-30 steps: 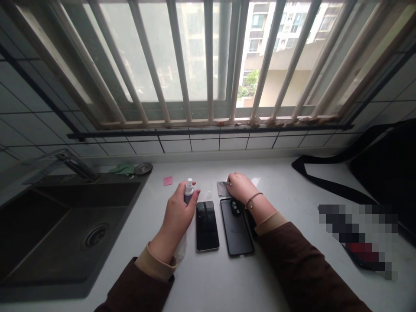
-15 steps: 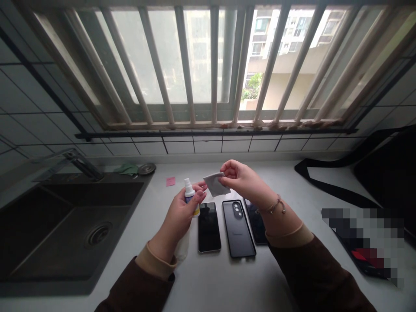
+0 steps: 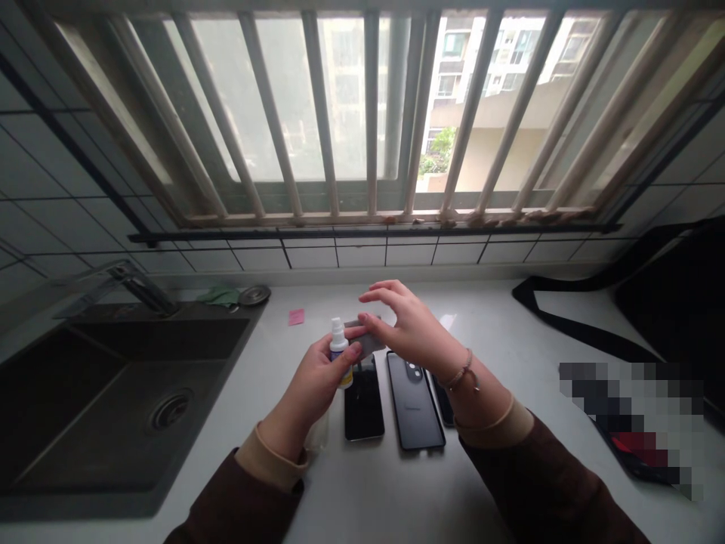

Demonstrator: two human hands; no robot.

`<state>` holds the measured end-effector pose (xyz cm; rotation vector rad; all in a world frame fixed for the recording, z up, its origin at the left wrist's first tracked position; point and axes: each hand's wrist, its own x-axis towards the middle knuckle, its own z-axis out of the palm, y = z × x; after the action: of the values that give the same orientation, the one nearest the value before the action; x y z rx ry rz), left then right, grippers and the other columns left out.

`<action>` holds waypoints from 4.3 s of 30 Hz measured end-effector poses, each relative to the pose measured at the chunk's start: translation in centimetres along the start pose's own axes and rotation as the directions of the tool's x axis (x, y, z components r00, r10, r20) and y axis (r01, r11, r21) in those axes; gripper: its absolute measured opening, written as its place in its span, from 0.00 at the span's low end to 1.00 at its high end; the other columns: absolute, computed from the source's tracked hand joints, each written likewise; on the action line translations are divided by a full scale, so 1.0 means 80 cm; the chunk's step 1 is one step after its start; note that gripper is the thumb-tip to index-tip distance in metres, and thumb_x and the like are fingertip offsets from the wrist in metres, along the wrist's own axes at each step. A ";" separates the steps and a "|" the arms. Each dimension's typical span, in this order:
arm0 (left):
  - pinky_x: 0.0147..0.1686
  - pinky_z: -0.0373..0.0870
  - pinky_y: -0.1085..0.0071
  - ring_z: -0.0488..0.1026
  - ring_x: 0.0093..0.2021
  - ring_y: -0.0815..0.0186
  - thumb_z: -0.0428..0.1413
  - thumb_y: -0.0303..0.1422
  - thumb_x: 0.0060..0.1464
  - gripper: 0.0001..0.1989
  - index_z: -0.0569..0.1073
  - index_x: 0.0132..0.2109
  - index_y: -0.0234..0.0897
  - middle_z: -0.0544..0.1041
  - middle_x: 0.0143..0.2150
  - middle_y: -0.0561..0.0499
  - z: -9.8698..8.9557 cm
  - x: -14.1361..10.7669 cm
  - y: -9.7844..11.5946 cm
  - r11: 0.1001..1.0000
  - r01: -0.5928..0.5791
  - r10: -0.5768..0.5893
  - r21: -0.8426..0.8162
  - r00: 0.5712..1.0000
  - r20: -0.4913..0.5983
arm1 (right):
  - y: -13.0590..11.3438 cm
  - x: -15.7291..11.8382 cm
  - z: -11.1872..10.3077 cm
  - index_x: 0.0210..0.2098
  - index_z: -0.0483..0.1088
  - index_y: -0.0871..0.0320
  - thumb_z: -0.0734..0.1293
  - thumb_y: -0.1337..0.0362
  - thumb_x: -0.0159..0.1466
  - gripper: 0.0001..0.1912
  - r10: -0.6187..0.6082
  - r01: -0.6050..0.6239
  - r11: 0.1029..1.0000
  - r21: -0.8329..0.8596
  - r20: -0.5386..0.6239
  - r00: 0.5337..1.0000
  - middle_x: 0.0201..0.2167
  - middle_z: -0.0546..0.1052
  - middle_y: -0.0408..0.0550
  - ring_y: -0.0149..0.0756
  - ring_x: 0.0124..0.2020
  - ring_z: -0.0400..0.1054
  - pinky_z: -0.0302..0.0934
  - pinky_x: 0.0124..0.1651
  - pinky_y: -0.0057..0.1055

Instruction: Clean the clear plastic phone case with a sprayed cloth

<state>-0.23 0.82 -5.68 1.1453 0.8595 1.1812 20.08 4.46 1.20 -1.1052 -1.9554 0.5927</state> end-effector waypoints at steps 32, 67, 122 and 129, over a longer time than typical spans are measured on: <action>0.39 0.83 0.68 0.82 0.37 0.62 0.69 0.26 0.56 0.13 0.77 0.46 0.30 0.83 0.41 0.43 0.012 0.006 0.003 0.927 0.258 -0.290 -0.274 0.953 -0.085 | 0.010 -0.058 0.013 0.54 0.67 0.52 0.70 0.55 0.67 0.18 0.468 -0.543 0.355 0.761 0.358 0.808 0.35 0.66 0.38 0.27 0.25 0.63 0.57 0.22 0.23; 0.40 0.85 0.65 0.83 0.39 0.59 0.54 0.26 0.68 0.10 0.80 0.47 0.29 0.84 0.44 0.38 0.026 -0.001 0.006 0.793 0.448 -0.502 -0.413 0.864 -0.028 | 0.011 -0.117 0.045 0.71 0.63 0.48 0.62 0.65 0.76 0.25 0.105 -0.066 0.966 -0.249 0.149 0.983 0.51 0.81 0.55 0.48 0.49 0.78 0.72 0.52 0.42; 0.38 0.83 0.69 0.84 0.39 0.60 0.59 0.28 0.67 0.06 0.80 0.45 0.30 0.85 0.44 0.36 0.028 -0.005 0.005 0.867 0.473 -0.478 -0.155 0.878 0.004 | 0.123 0.015 0.043 0.45 0.72 0.55 0.77 0.62 0.63 0.14 0.251 -0.254 0.955 -0.152 -0.038 0.967 0.40 0.81 0.45 0.36 0.38 0.75 0.64 0.43 0.31; 0.42 0.83 0.65 0.84 0.41 0.58 0.58 0.32 0.68 0.09 0.79 0.47 0.31 0.85 0.45 0.36 0.028 -0.006 0.004 0.887 0.421 -0.432 -0.188 0.902 -0.018 | 0.120 0.001 0.034 0.64 0.64 0.55 0.77 0.59 0.64 0.33 0.237 -0.229 0.962 -0.148 0.040 0.971 0.55 0.78 0.56 0.43 0.51 0.76 0.69 0.53 0.39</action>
<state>1.73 -0.10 -4.88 0.7254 0.9706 0.9063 22.46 9.39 -7.11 -1.4363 -1.9552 0.6217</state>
